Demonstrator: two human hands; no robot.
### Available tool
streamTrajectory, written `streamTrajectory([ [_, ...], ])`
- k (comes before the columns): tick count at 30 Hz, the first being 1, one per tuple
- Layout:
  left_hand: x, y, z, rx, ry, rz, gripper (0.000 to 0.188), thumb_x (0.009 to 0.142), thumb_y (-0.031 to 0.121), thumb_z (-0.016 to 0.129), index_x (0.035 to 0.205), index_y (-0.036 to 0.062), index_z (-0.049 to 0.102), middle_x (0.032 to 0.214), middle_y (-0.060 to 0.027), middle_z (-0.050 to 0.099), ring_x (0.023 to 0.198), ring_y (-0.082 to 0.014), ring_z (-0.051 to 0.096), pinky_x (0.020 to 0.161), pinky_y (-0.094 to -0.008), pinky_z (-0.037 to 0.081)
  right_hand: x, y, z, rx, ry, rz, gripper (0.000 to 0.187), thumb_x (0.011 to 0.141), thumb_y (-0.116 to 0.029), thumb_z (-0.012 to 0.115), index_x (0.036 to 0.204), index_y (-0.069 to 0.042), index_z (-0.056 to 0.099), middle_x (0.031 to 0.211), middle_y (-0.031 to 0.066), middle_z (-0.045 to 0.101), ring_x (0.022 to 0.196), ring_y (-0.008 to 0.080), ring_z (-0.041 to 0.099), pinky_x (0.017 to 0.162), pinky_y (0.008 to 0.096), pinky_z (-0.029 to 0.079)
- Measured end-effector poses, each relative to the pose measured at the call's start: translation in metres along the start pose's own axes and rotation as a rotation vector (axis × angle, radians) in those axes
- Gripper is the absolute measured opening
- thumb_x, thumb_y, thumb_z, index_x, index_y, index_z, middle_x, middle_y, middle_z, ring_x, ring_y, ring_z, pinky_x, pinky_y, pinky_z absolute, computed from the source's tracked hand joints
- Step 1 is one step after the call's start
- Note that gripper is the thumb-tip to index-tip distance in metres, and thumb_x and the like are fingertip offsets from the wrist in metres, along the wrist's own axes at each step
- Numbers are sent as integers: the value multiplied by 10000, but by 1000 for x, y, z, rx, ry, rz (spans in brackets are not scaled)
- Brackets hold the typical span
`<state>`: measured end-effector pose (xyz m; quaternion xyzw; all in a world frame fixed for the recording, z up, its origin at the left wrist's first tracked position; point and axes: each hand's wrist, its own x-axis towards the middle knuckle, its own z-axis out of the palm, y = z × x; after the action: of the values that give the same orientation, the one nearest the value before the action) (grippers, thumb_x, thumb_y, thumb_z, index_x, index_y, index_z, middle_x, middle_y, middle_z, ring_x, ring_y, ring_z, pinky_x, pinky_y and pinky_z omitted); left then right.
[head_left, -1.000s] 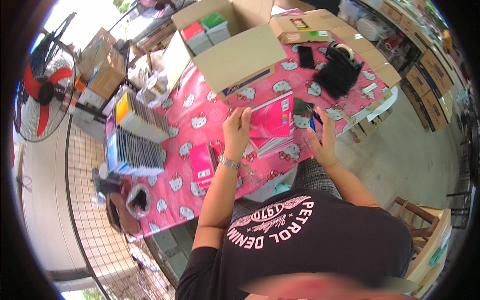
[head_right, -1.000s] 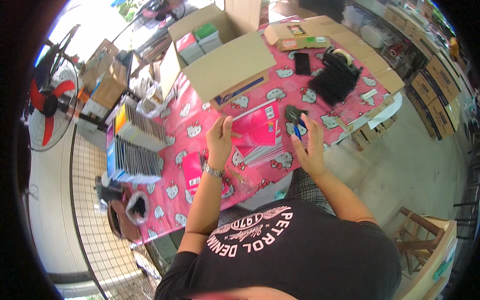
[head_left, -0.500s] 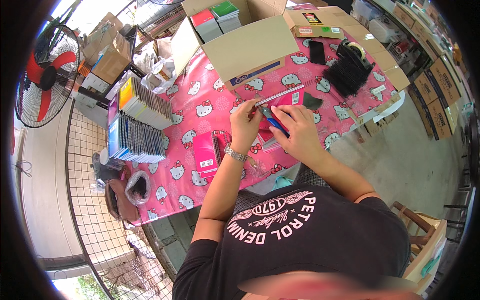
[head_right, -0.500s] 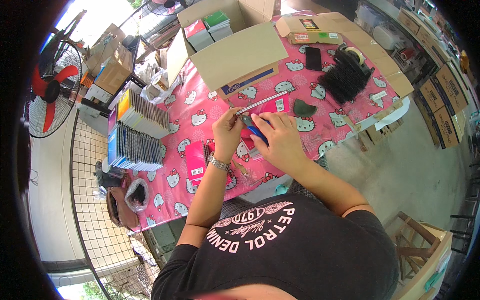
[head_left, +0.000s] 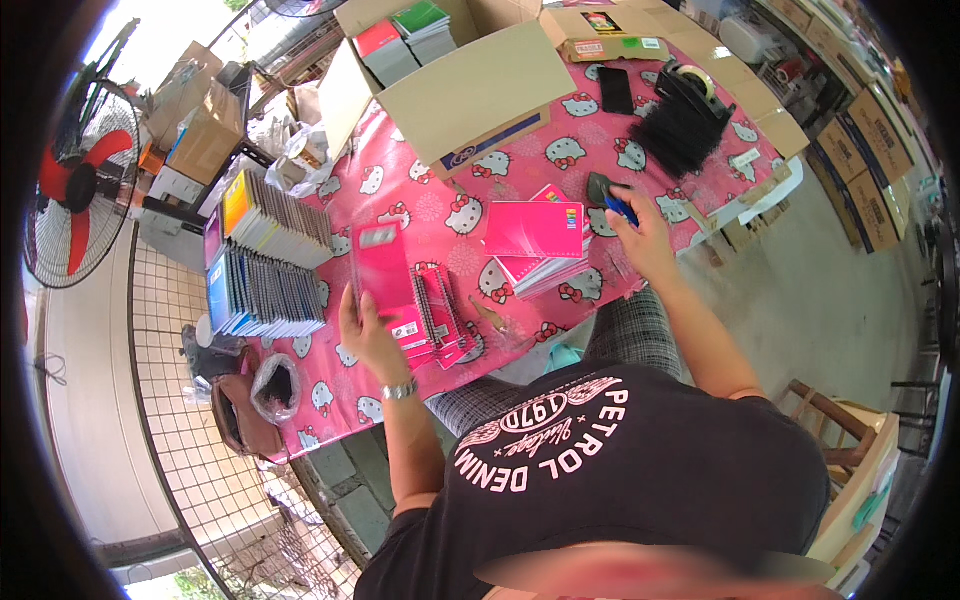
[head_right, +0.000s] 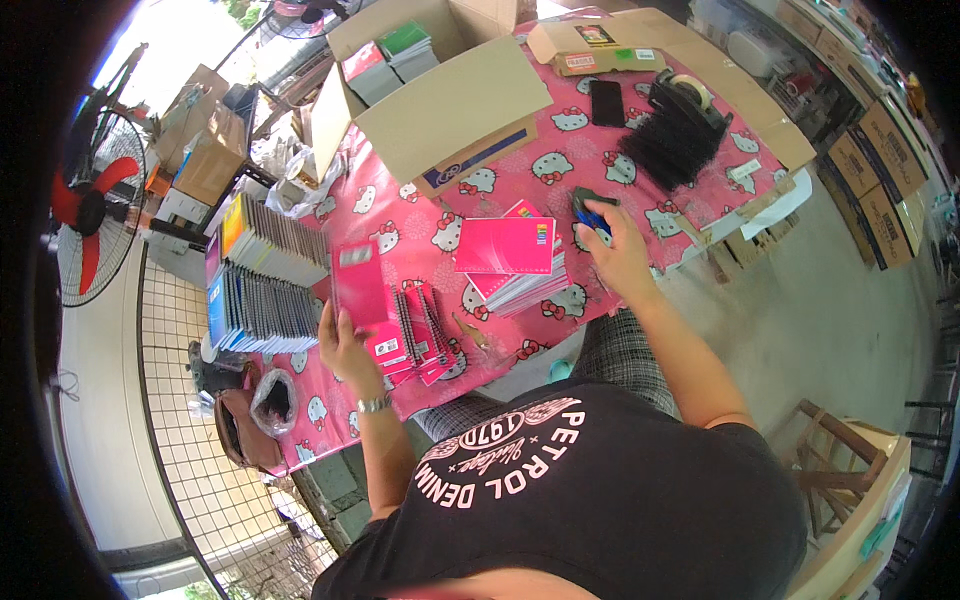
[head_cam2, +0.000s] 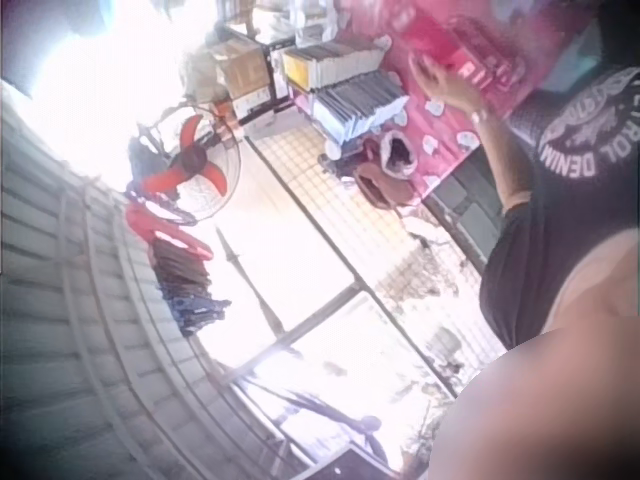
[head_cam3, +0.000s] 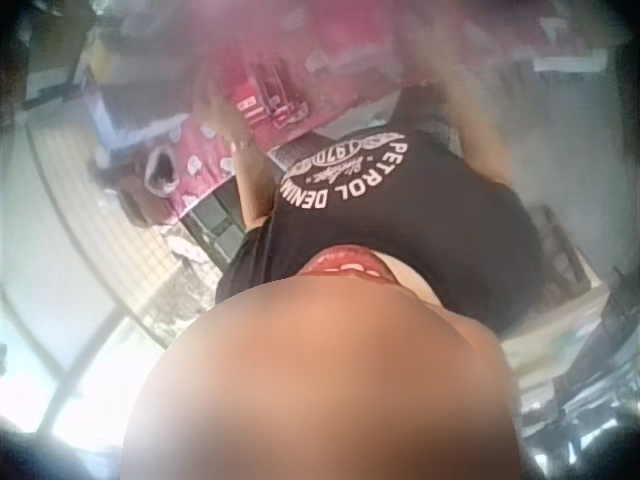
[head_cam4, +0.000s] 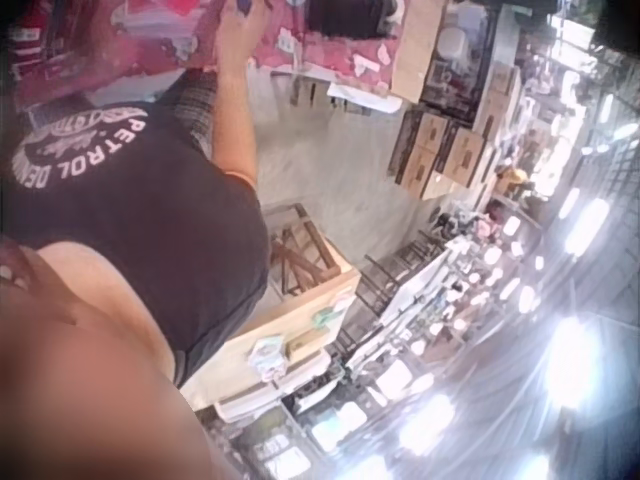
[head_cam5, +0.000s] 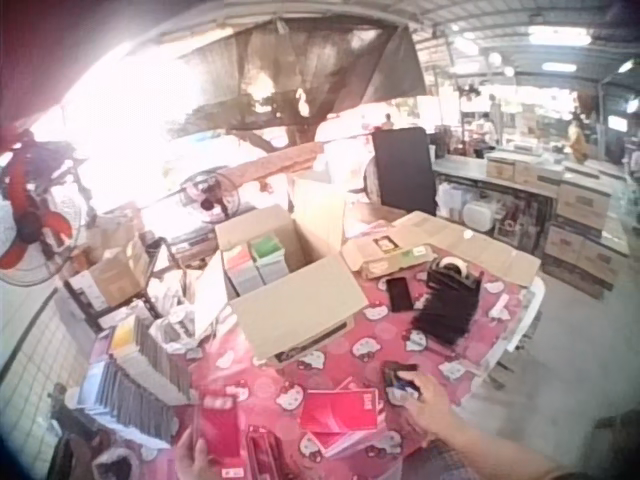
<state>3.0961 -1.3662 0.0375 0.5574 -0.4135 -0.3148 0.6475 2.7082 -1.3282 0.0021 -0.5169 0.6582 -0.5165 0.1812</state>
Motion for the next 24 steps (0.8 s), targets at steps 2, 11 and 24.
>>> streamTrajectory([
  [2, -7, -30, -45, 239, 3, -47, 298, 954, 87, 647, 1220, -48, 651, 931, -95, 682, 701, -134, 642, 556, -270, 543, -17, 57, -2, -278, -156, -73, 430, 833, -241, 744, 1205, -54, 635, 1072, 155, 655, 998, 342, 621, 910, 436, 484],
  [11, -24, -58, -42, 1004, 26, 422, 395, 829, 124, 732, 1200, -2, 679, 1110, -186, 640, 1073, -354, 592, 971, -440, 459, 76, 137, -7, -361, 207, -11, 255, 850, -220, 702, 1024, -35, 679, 911, 189, 695, 895, 394, 668, 808, 498, 517],
  [24, -62, 27, 150, 779, -1038, 1031, 217, 843, 160, 688, 1048, 90, 685, 1049, -70, 650, 996, -257, 628, 834, -412, 537, 106, 138, -23, -199, -14, 36, 330, 890, -147, 563, 1188, -70, 682, 1072, 166, 668, 1014, 313, 650, 911, 397, 505],
])
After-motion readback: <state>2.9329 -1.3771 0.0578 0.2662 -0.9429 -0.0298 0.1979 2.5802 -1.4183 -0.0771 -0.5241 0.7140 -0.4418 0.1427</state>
